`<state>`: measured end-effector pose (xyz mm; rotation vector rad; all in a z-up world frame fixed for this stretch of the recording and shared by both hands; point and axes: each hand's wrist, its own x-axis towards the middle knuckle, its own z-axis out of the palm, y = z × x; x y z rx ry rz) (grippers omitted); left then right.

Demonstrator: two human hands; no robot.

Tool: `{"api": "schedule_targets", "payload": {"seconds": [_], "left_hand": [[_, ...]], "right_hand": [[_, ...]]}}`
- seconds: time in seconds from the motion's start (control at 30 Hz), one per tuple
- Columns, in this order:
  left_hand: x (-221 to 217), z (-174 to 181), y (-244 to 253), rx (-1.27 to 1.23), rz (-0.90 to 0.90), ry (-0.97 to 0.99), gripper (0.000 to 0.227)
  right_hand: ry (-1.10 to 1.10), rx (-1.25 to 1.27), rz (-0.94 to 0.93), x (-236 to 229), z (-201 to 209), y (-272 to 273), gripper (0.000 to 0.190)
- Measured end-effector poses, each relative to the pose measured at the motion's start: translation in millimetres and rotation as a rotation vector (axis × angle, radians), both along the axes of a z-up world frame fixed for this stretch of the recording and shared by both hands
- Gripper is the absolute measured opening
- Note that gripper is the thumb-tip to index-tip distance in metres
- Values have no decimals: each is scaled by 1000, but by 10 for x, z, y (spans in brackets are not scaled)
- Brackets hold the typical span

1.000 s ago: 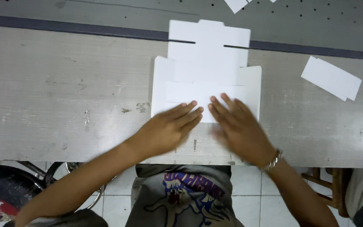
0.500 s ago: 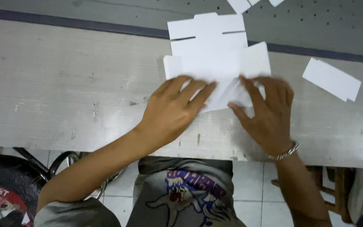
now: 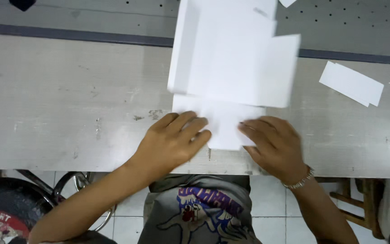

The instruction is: The person folds flat white cardboard pieces into small rectangular boxes by hand. They fold the side flaps up, tuck the ends into slots, and then insert a separate rectangular piece into the bottom of the formed box to complete the assembly.

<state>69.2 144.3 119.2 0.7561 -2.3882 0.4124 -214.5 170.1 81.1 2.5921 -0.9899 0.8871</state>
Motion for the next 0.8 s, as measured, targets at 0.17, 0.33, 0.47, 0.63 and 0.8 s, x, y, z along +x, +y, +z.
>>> {"api": "schedule_targets", "payload": {"seconds": [0.17, 0.33, 0.47, 0.63, 0.8], "left_hand": [[11, -469, -45, 386, -106, -127, 30], [-35, -380, -51, 568, -105, -113, 25], [-139, -364, -256, 700, -33, -118, 25], [-224, -551, -463, 493, -4, -114, 38], [-130, -821, -296, 589, -123, -160, 36]], "right_hand": [[185, 369, -89, 85, -192, 34, 40], [294, 556, -156, 194, 137, -67, 27], [226, 928, -279, 269, 289, -309, 33], [311, 341, -436, 316, -109, -468, 34], [168, 330, -190, 193, -564, -330, 12]]}}
